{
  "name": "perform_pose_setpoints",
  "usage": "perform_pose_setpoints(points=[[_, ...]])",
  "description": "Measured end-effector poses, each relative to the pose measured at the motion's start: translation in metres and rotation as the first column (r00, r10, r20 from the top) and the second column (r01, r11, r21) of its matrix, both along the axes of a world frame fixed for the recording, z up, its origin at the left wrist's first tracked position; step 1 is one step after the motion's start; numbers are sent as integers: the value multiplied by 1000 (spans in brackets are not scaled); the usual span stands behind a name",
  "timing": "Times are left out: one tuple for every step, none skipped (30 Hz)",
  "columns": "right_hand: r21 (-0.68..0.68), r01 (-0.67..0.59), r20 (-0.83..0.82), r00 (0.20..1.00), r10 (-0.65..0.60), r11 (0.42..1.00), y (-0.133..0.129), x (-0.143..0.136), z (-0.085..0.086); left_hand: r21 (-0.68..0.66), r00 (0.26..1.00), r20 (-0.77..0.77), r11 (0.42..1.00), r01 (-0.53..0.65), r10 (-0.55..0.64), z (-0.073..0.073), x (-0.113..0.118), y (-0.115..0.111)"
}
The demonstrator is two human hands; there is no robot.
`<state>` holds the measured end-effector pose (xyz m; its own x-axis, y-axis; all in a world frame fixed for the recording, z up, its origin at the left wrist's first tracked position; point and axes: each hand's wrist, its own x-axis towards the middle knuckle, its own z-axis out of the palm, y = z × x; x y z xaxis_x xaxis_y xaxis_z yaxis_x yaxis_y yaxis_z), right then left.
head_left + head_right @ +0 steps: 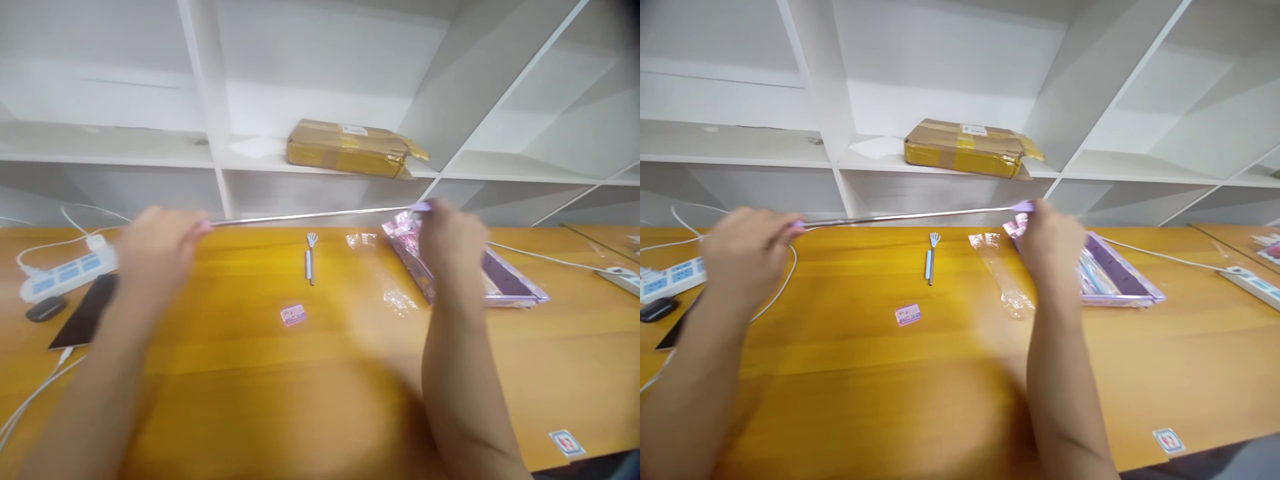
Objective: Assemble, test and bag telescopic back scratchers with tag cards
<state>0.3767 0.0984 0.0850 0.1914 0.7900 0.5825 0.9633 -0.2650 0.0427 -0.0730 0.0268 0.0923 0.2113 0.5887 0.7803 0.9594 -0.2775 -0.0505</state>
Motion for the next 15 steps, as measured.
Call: perform_pose_setpoints(points=[[-38, -62, -2, 998, 62, 997, -3, -27, -5, -43, 1000, -1, 999, -20, 20, -10, 18, 1], [-66, -97, -4, 995, 96, 993, -6, -55, -10, -44, 999, 17, 998, -39, 40, -20, 35, 0], [-72, -136, 3, 991, 137, 988, -10, -81, -15, -64, 997, 30, 996, -64, 66, -30, 50, -1], [-92, -194, 10, 981, 196, 977, -15, -104, -20, -56, 994, 45, 994, -92, 95, -39, 63, -2], [-129, -239, 12, 970, 243, 962, -20, -123, -25, -45, 994, 46, 994, -96, 98, -47, 73, -4], [-173, -270, 9, 961, 275, 947, -25, -139, -29, -54, 995, 42, 995, -88, 90, -54, 80, -5], [-222, -296, 1, 953, 304, 929, -30, -150, -32, -66, 996, 41, 995, -79, 82, -59, 84, -6], [-272, -312, -11, 947, 321, 910, -34, -158, -35, -86, 997, 40, 994, -70, 73, -62, 85, -6], [-317, -323, -24, 943, 333, 892, -37, -162, -37, -113, 997, 42, 992, -62, 68, -64, 85, -5], [-349, -333, -36, 939, 343, 876, -39, -164, -39, -145, 997, 46, 988, -57, 64, -65, 84, -4], [-369, -341, -45, 936, 350, 865, -41, -163, -40, -186, 997, 53, 981, -51, 61, -65, 82, -3], [-379, -345, -51, 934, 353, 858, -41, -161, -42, -239, 997, 62, 970, -38, 55, -65, 81, -2], [-384, -348, -56, 933, 355, 855, -41, -157, -45, -312, 997, 73, 950, -12, 37, -65, 79, -2], [-386, -351, -63, 933, 355, 853, -41, -152, -47, -401, 996, 90, 916, 27, 10, -65, 79, -2], [-388, -359, -82, 931, 357, 849, -42, -147, -51, -507, 993, 114, 859, 77, -22, -65, 80, -3]])
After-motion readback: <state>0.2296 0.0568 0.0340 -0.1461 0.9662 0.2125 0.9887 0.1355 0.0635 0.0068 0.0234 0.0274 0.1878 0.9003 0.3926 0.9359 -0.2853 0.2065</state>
